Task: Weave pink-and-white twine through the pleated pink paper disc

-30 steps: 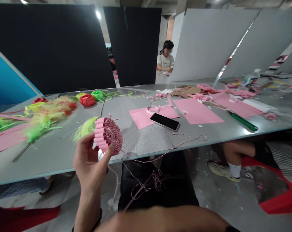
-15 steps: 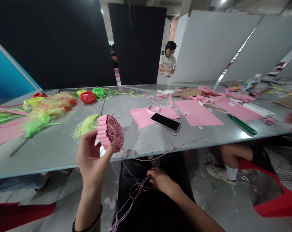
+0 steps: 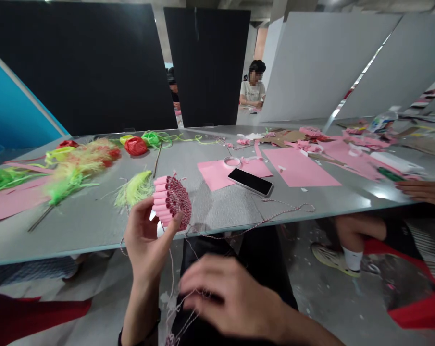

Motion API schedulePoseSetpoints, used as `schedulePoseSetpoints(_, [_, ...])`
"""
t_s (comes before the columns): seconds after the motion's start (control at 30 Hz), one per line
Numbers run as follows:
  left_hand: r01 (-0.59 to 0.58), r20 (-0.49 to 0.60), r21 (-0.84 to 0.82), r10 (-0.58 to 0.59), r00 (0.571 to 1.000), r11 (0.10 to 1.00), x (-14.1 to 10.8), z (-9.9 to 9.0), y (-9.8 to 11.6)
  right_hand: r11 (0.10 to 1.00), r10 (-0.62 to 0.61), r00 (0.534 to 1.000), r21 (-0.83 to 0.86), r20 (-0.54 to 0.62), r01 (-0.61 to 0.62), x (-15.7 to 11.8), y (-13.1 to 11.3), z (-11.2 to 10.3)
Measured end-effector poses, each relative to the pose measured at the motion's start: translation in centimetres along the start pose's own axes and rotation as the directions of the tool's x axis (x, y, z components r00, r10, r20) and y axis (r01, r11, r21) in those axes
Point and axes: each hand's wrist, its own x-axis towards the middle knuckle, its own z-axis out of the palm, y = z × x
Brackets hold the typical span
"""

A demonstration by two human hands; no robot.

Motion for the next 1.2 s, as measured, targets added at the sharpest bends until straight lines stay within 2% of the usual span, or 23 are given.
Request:
schedulePoseSetpoints(0.07, [-0.013, 0.019, -0.013, 0.013, 1.0, 1.0, -0.5, 0.2, 0.4, 0.975, 0.156, 0.948, -0.11, -0.278, -0.193, 0.9, 1.2, -1.6])
schedulePoseSetpoints(0.1, [-0.027, 0.036, -0.021, 0.028, 0.999, 0.999, -0.8, 0.5, 0.5, 0.962, 0.17, 0.926, -0.148, -0.336, -0.23, 1.2, 1.9, -2.1])
schedulePoseSetpoints(0.23, [-0.079, 0.124, -0.048, 0.085, 0.989, 0.996, -2.0, 1.5, 0.7, 0.962, 0.09, 0.948, -0.219, -0.304, -0.162, 1.9, 4.0, -2.3])
schedulePoseSetpoints(0.33, [-0.071, 0.155, -0.061, 0.08, 0.985, 0.996, -2.6, 1.9, 0.5, 0.942, 0.114, 0.937, -0.263, -0.331, -0.207, 1.2, 4.0, -3.2])
schedulePoseSetpoints(0.4, [-0.071, 0.152, -0.073, 0.081, 0.985, 0.995, -2.9, 1.9, 0.4, 0.901, 0.19, 0.907, -0.3, -0.377, -0.313, -0.6, 4.0, -5.4])
schedulePoseSetpoints(0.47, [-0.081, 0.14, -0.079, 0.091, 0.986, 0.994, -2.9, 1.7, 0.3, 0.8, 0.284, 0.835, -0.363, -0.471, -0.477, -4.4, 4.2, -9.4])
schedulePoseSetpoints(0.5, [-0.086, 0.133, -0.08, 0.096, 0.986, 0.993, -2.9, 1.6, 0.3, 0.719, 0.294, 0.769, -0.399, -0.567, -0.569, -7.1, 4.4, -11.9])
schedulePoseSetpoints(0.57, [-0.094, 0.115, -0.081, 0.103, 0.988, 0.992, -2.9, 1.4, 0.2, 0.467, 0.249, 0.575, -0.424, -0.779, -0.776, -13.8, 4.9, -17.2])
schedulePoseSetpoints(0.6, [-0.093, 0.107, -0.081, 0.101, 0.989, 0.992, -2.8, 1.3, 0.2, 0.275, 0.242, 0.43, -0.364, -0.87, -0.89, -17.3, 5.1, -19.7])
schedulePoseSetpoints(0.63, [-0.092, 0.102, -0.083, 0.101, 0.99, 0.992, -2.8, 1.2, 0.2, 0.064, 0.246, 0.259, -0.251, -0.934, -0.966, -20.5, 5.3, -21.9])
schedulePoseSetpoints(0.67, [-0.09, 0.1, -0.084, 0.098, 0.99, 0.992, -2.8, 1.1, 0.2, -0.104, 0.239, 0.121, -0.149, -0.963, -0.983, -23.2, 5.4, -23.5])
schedulePoseSetpoints(0.7, [-0.087, 0.099, -0.081, 0.095, 0.991, 0.993, -2.8, 1.2, 0.1, -0.175, 0.201, 0.069, -0.105, -0.977, -0.979, -25.0, 5.4, -24.6])
schedulePoseSetpoints(0.73, [-0.086, 0.104, -0.075, 0.093, 0.99, 0.993, -2.8, 1.2, 0.1, -0.178, 0.192, 0.078, -0.113, -0.978, -0.977, -25.8, 5.2, -25.0])
schedulePoseSetpoints(0.77, [-0.088, 0.114, -0.069, 0.096, 0.989, 0.994, -2.9, 1.4, 0.1, -0.132, 0.209, 0.132, -0.162, -0.969, -0.978, -25.4, 5.0, -24.6])
schedulePoseSetpoints(0.8, [-0.091, 0.126, -0.061, 0.098, 0.987, 0.994, -3.1, 1.6, 0.2, -0.049, 0.227, 0.19, -0.206, -0.955, -0.977, -23.9, 4.6, -23.4])
schedulePoseSetpoints(0.83, [-0.095, 0.142, -0.055, 0.102, 0.985, 0.994, -3.3, 1.9, 0.2, 0.098, 0.232, 0.252, -0.236, -0.939, -0.967, -21.5, 4.1, -21.7])
schedulePoseSetpoints(0.9, [-0.102, 0.188, -0.051, 0.109, 0.976, 0.994, -4.0, 2.6, 0.4, 0.507, 0.252, 0.461, -0.29, -0.851, -0.812, -15.1, 2.8, -17.0])
schedulePoseSetpoints(0.93, [-0.101, 0.215, -0.051, 0.11, 0.97, 0.994, -4.3, 2.9, 0.5, 0.654, 0.301, 0.575, -0.273, -0.761, -0.705, -11.7, 1.9, -14.4])
schedulePoseSetpoints(0.97, [-0.098, 0.241, -0.051, 0.108, 0.964, 0.994, -4.7, 3.1, 0.6, 0.769, 0.343, 0.698, -0.238, -0.628, -0.593, -8.5, 1.1, -12.0])
schedulePoseSetpoints(1.0, [-0.094, 0.27, -0.048, 0.103, 0.957, 0.994, -5.1, 3.4, 0.6, 0.863, 0.322, 0.797, -0.186, -0.511, -0.469, -5.9, 0.3, -9.9])
schedulePoseSetpoints(1.03, [-0.096, 0.295, -0.048, 0.106, 0.95, 0.994, -5.4, 3.5, 0.6, 0.919, 0.294, 0.859, -0.122, -0.419, -0.374, -3.8, -0.3, -8.2])
schedulePoseSetpoints(1.1, [-0.112, 0.322, -0.053, 0.123, 0.939, 0.992, -5.7, 3.7, 0.7, 0.964, 0.241, 0.9, -0.02, -0.364, -0.267, -1.4, -1.1, -6.0])
schedulePoseSetpoints(1.2, [-0.141, 0.33, -0.063, 0.154, 0.931, 0.988, -5.8, 3.7, 0.6, 0.962, 0.265, 0.88, 0.048, -0.394, -0.268, -1.0, -1.1, -5.0])
